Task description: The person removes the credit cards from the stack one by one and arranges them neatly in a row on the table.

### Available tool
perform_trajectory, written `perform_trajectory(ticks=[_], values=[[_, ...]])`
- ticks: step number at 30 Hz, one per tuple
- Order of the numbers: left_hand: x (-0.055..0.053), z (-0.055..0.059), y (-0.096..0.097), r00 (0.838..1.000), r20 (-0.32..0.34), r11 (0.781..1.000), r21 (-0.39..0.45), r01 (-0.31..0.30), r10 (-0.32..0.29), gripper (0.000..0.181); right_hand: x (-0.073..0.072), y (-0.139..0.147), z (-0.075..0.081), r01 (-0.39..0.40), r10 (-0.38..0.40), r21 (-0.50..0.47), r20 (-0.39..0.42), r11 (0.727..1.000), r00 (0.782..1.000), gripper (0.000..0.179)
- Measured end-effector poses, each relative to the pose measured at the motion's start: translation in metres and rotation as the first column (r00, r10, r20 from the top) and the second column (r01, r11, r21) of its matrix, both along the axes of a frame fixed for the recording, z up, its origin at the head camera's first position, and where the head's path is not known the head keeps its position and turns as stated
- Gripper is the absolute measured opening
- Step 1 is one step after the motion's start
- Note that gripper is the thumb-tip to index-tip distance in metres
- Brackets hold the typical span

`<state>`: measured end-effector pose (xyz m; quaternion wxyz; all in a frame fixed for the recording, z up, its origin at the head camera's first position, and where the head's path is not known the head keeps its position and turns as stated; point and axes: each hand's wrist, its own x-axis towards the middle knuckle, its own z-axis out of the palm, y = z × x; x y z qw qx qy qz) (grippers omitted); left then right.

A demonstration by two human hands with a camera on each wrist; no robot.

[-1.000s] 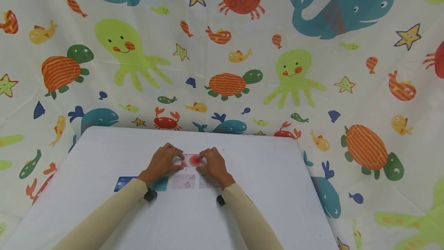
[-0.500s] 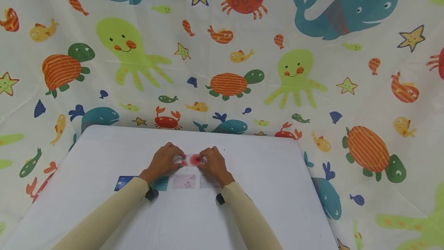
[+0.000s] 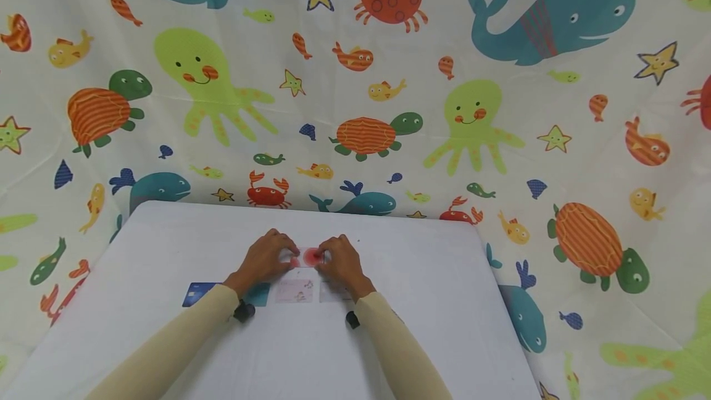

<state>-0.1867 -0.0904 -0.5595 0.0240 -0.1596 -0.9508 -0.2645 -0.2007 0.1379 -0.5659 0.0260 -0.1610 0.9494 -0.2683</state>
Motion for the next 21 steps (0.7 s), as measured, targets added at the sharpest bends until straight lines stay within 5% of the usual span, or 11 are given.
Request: perform_trajectory(ticks=[12,21], values=[[0.0024,-0.0042,-0.0014,0.998,-0.057,1.0,-0.016,0.001,-0.002,0.022,0.0014,0.0013,0.0034,-0.009,0.009,-0.002,0.021,1.0,1.0,0.028],[0.0044,-0.0047,-0.0015,0.999,-0.04,1.0,-0.018,0.003,-0.003,0.025,0.002,0.0014,0.004,-0.019,0.019,0.025,0.004,0.999,1.0,0.027]])
